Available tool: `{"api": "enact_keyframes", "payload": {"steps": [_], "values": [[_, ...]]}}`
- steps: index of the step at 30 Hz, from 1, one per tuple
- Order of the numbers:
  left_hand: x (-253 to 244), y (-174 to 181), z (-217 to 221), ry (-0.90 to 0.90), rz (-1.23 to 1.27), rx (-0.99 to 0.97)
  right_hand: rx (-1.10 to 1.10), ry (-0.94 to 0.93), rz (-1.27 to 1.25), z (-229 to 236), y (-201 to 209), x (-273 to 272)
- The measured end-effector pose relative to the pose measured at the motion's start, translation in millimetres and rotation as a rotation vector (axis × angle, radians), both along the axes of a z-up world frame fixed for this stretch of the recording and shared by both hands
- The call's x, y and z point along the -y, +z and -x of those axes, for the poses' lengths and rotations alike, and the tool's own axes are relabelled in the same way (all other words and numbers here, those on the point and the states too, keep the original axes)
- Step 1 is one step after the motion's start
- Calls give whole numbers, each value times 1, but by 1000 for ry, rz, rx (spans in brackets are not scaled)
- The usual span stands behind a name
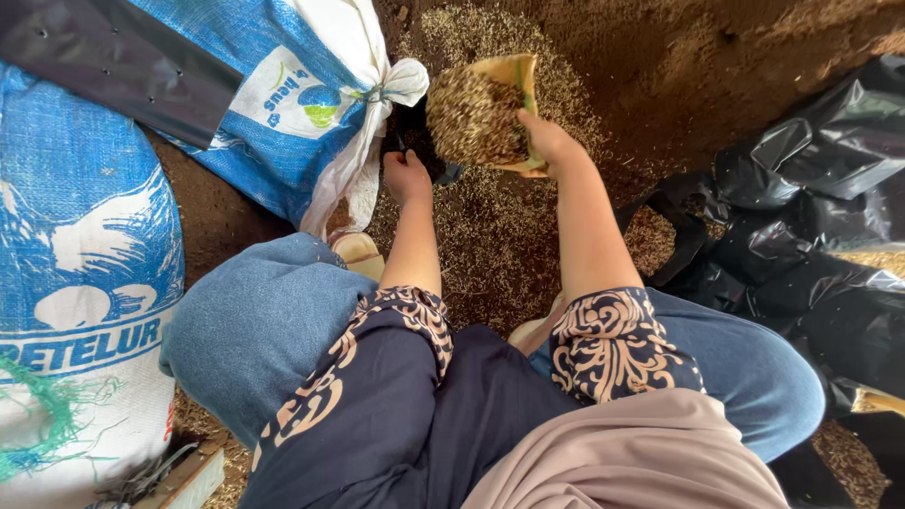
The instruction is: The person scoops grains from a large sack into a black plastic bag using a scoop. They then tie the bag closed and place it aside. The person repeats this process multiple times.
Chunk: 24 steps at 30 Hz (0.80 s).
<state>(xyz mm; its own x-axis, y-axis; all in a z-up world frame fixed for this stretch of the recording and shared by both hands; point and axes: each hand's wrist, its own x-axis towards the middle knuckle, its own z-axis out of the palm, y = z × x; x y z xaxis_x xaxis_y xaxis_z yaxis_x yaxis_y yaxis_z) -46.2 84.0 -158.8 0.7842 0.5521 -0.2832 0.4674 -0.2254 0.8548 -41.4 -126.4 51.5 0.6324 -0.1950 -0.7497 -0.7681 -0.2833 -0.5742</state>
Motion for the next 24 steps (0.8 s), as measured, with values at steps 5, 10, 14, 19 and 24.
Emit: {"api": "enact_keyframes", "payload": {"steps": [5, 10, 14, 19, 24], "values": [[9, 10, 8, -47, -35, 70, -23, 19, 120, -7, -12, -25], [13, 19, 13, -145, -56, 20, 3, 96, 285, -16, -5, -45], [17, 24, 14, -208, -83, 44, -31, 78, 439, -25, 13, -70], [19, 21, 14, -237, -113, 49, 2, 163, 647, -37, 21, -97], [19, 26, 15, -181, -117, 53, 75, 425, 883, -47, 24, -108]]}}
